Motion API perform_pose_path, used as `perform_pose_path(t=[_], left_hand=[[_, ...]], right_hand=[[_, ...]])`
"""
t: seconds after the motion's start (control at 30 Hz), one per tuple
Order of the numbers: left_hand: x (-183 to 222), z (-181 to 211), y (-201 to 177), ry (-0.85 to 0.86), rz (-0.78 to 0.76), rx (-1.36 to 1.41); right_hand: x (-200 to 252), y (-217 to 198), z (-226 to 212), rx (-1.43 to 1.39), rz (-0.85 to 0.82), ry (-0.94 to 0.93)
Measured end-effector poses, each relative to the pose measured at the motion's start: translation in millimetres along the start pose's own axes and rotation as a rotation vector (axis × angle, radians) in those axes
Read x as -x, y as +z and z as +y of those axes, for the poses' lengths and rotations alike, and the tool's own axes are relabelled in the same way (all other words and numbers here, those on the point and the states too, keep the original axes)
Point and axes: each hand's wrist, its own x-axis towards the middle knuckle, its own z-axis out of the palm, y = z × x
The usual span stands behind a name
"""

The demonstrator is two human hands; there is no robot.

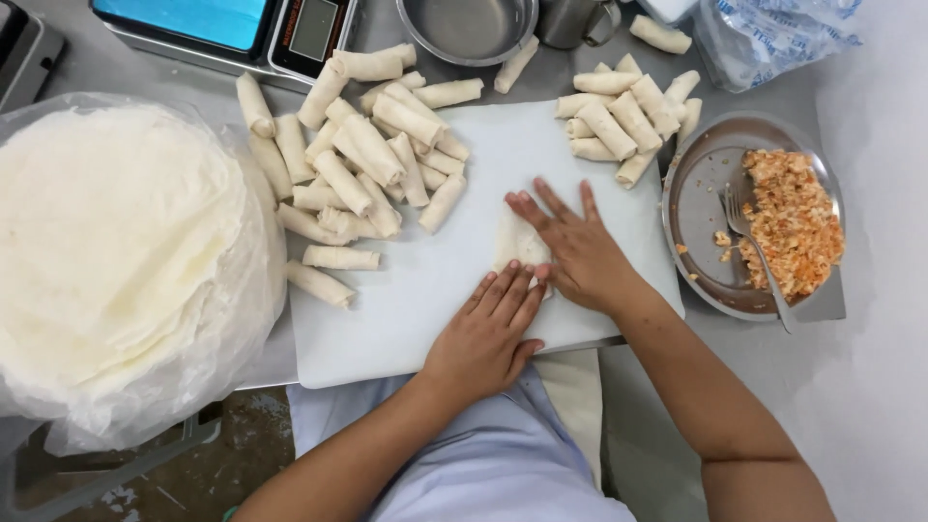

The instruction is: Manually placing filling onto wrappers and rolling them into spring rolls on a production table.

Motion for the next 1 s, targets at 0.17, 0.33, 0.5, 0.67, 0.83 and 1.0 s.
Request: perform_pose_path(t=[0.17,0.33,0.5,0.67,0.83,1.0], left_hand=[[2.9,0.1,2.7,0.001,0.009,0.014],[-0.5,-3.0,-8.6,0.001,0.021,0.039],[-7.1,-28.9,-3.7,0.16,-0.057,-0.07],[-35.4,-45.5,5.4,-0.003,0.144,0.009],[-30.3,-45.3,-1.8,0.074,0.164,-0.252],[-56.9,-56.0,-26.6,-0.106,0.09,0.146]], right_hand=[[-13.1,-17.2,-8.9,0.076,0.02,0.005],[6.0,-27.0,-10.5,0.139,0.002,0.06],[56.3,20.0,-34.1,-0.011,0.315,-0.073],[44.1,15.1,-36.4,-0.223,0.442,0.285],[35.2,13.0,-39.5,0.029,0.479,0.052],[26.4,-2.6,-25.1,-0.227,0.387,0.135]])
